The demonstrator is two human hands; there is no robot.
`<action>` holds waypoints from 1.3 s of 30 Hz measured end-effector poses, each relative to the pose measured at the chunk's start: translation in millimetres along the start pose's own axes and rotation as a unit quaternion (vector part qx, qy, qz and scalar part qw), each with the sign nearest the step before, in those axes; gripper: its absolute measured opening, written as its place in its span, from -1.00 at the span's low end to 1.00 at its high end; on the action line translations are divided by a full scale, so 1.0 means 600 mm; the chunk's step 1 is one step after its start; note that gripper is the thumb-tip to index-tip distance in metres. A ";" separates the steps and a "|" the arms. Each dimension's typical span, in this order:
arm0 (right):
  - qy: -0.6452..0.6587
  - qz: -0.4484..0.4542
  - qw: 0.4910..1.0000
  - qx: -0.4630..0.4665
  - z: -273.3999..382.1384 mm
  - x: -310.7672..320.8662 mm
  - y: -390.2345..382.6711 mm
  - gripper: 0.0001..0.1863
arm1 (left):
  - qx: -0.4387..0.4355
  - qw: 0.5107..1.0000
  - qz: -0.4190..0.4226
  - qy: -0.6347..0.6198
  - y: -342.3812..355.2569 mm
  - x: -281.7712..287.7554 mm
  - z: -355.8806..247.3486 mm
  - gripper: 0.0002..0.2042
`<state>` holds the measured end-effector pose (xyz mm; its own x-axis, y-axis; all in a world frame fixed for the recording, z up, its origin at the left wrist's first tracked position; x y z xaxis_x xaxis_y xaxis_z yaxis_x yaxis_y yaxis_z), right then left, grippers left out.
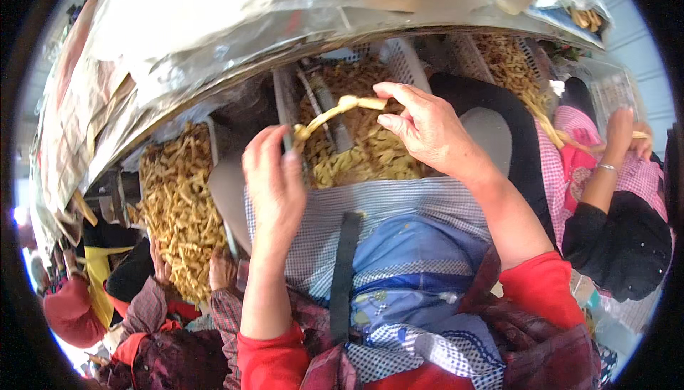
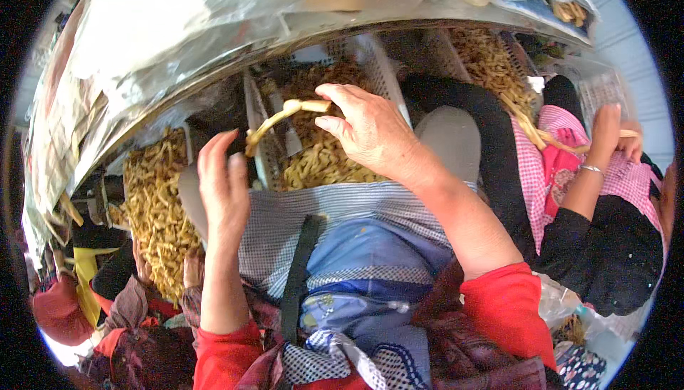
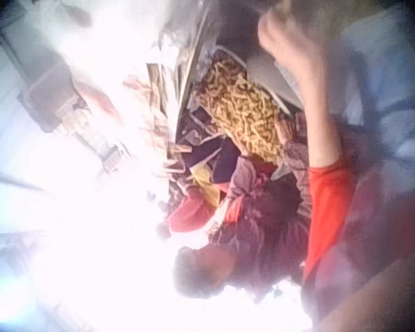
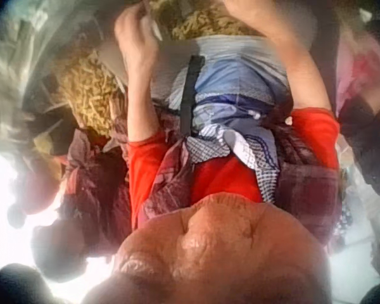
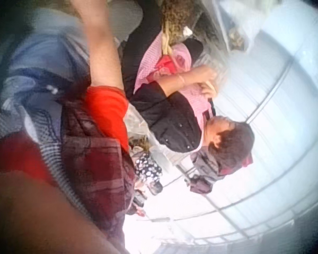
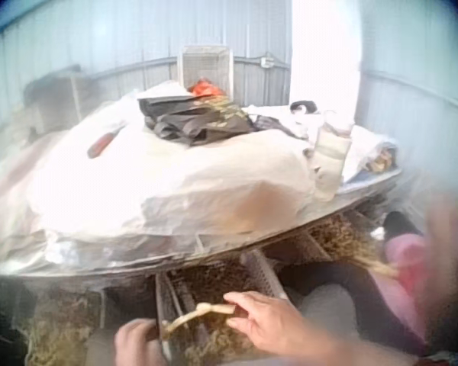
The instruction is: The person sits on the floor and repeatedly picks up dried vegetable strips, tearing them into smaller pieces by hand and placing them into a white basket on their lap. The process is continuous and repetitive, with other workers visible in the background performing similar tasks.
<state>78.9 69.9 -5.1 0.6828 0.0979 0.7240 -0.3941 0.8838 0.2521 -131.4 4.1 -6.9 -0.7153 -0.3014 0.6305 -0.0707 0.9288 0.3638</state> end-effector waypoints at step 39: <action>-0.295 -0.096 0.944 0.116 -0.028 0.212 0.234 -0.72 | 0.012 0.994 -0.107 0.017 -0.088 0.079 0.085 -0.94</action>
<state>120.9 214.0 111.3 0.3208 -0.3862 0.8648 -0.4683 0.7290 0.4993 -196.9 -48.2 -31.3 -0.6586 -0.4998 0.5625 -0.2368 0.8472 0.4755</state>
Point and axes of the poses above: each hand's wrist, its own y-axis towards the middle knuckle, its own x-axis out of the back of the hand, z = x × y, the point moved 7 cm from there along y, towards the middle knuckle, and after that the axes turned 8 degrees about -y, right-handed, at the moved point
